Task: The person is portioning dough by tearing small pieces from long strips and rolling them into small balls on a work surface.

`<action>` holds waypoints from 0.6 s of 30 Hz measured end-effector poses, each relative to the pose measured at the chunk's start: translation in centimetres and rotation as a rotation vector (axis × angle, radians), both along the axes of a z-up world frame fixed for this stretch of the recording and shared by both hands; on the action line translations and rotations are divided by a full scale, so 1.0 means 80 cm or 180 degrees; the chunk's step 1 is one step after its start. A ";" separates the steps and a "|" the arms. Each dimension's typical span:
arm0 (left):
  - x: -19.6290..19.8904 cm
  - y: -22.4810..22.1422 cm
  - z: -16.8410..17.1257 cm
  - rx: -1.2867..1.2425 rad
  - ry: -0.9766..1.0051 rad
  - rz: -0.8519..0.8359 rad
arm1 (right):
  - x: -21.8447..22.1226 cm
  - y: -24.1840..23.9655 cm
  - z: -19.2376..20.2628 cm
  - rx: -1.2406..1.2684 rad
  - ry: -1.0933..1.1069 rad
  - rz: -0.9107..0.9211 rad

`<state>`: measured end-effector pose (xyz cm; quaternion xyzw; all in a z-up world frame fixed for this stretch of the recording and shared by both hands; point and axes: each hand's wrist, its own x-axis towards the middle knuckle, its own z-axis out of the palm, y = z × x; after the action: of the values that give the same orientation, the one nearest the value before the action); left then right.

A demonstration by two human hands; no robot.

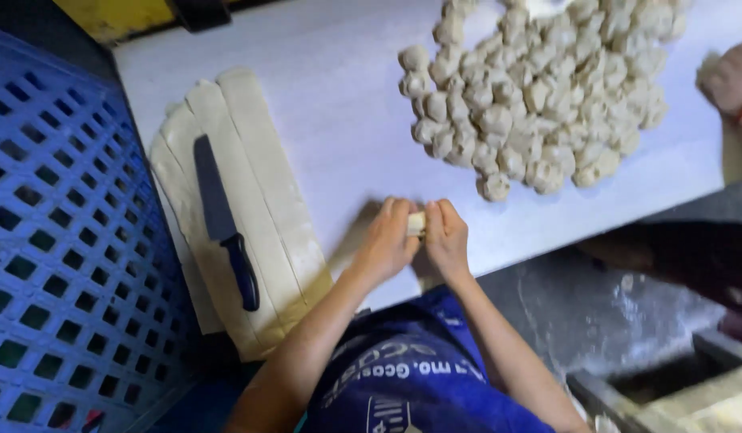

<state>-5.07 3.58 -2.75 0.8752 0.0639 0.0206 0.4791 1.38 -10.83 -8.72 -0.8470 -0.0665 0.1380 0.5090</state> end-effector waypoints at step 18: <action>0.081 0.008 0.015 0.1283 0.1467 -0.0778 | 0.025 -0.061 0.171 -0.1233 -0.0168 0.1221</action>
<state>1.44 4.21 -1.56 0.9353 0.0597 -0.2233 0.2681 3.34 -15.68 4.99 -0.9038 -0.2113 0.2200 0.3002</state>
